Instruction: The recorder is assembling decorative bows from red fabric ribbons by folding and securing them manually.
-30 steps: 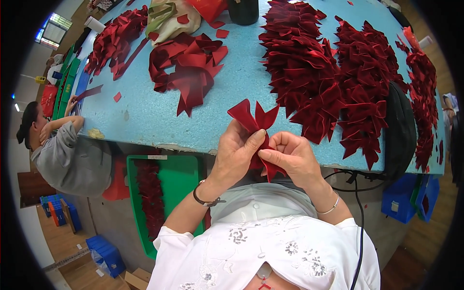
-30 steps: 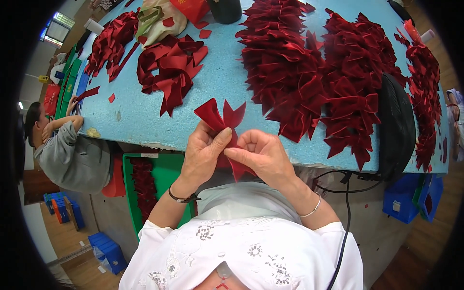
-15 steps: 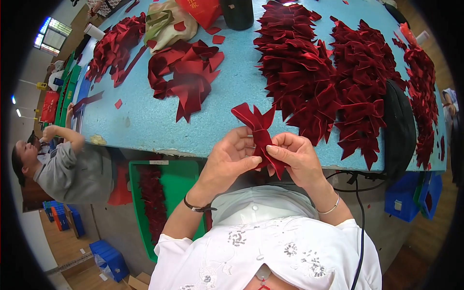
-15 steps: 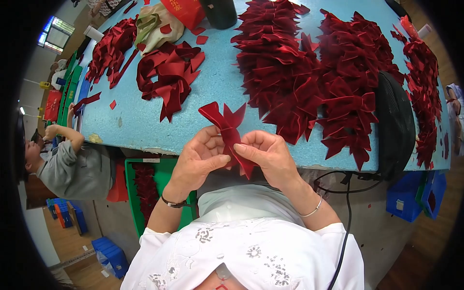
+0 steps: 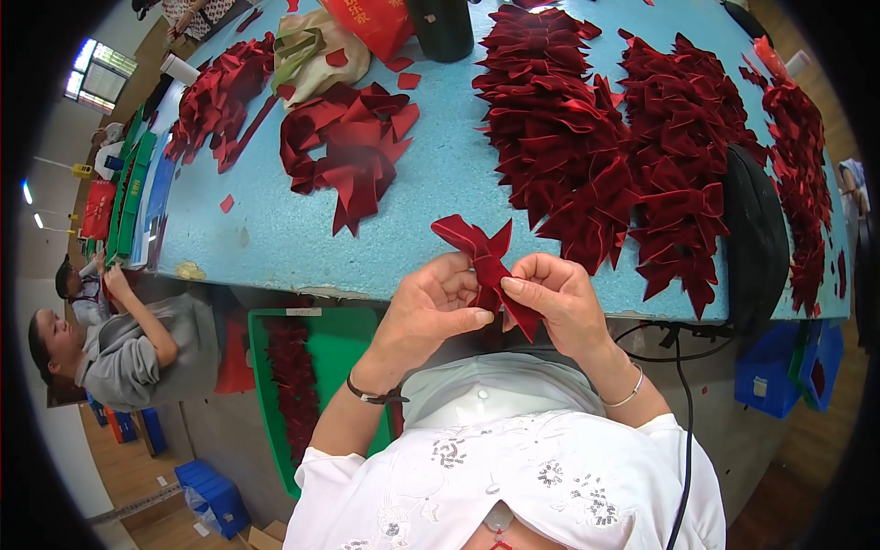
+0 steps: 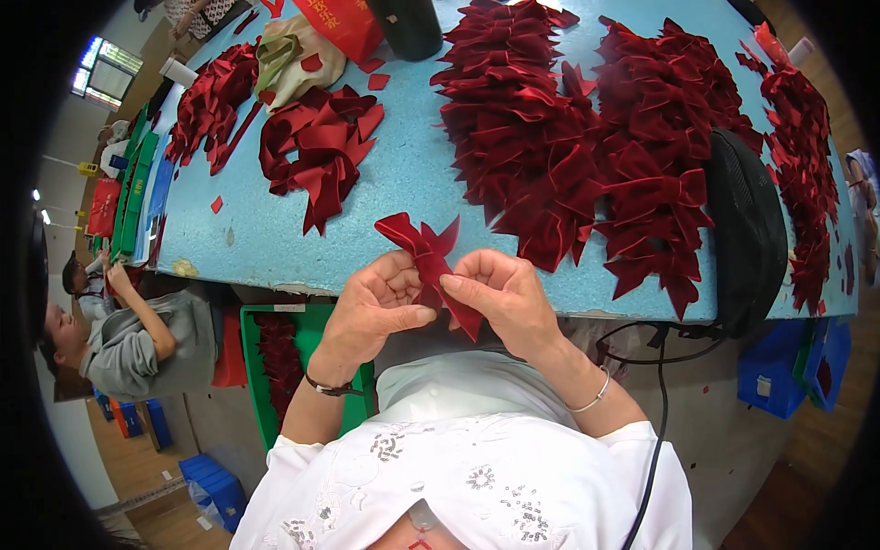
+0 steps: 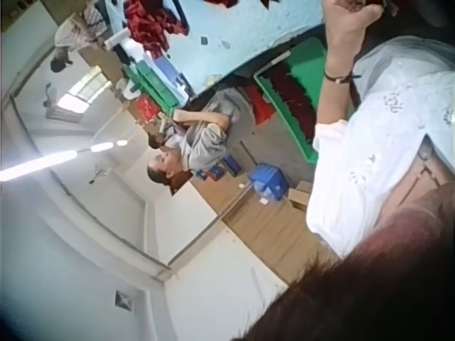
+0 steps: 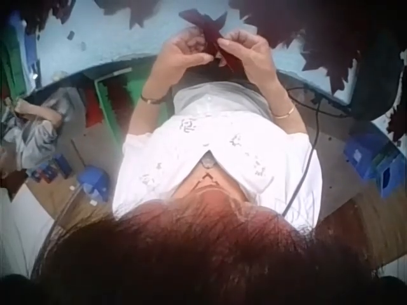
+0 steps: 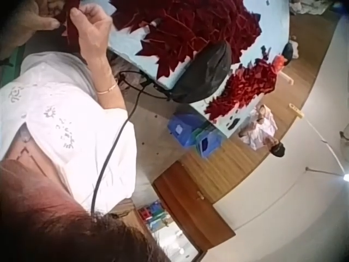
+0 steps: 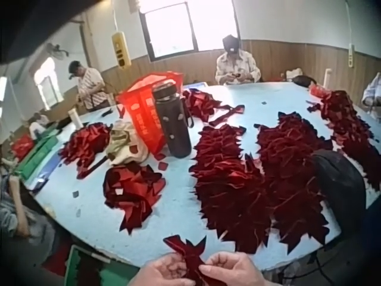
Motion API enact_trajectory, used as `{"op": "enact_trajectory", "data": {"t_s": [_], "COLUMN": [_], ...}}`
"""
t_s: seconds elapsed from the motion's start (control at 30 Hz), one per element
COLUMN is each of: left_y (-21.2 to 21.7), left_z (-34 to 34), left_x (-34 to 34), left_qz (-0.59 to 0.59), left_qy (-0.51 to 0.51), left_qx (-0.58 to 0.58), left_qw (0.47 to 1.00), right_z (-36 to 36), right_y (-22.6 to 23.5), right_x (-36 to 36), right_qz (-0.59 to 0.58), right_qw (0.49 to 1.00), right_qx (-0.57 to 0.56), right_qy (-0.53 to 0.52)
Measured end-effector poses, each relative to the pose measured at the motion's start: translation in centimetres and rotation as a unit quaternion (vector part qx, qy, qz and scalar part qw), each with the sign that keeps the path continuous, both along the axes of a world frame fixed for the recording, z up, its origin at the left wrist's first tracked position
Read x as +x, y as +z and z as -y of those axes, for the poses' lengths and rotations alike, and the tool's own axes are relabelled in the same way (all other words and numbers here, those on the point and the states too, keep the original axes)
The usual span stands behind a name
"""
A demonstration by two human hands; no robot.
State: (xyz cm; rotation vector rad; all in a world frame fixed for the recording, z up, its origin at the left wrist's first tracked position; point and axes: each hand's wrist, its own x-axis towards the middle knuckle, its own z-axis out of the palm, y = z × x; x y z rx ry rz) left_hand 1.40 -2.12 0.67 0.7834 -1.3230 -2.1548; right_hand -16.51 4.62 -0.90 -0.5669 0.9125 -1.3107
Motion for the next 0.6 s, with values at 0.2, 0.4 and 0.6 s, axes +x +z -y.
{"op": "enact_trajectory", "data": {"t_s": [0.2,0.4,0.6], "left_y": [-0.1,-0.6,-0.1], "left_z": [0.1,0.0,-0.1], "left_x": [0.1,0.4,-0.3], "left_qz": [-0.048,-0.053,-0.013], "left_qy": [0.038,0.042,0.022], "left_qx": [0.104,0.07,0.069], "left_qw": [0.993,0.995,0.997], "right_z": [-0.5,-0.5,0.6], "right_y": [0.7,-0.2,1.2], "right_x": [0.0,0.0,1.1], "right_qz": [-0.139,-0.131,-0.039], "right_qw": [0.989,0.988,0.999], "right_qx": [-0.051,-0.062,-0.023], "right_qy": [0.019,0.05,-0.023]}}
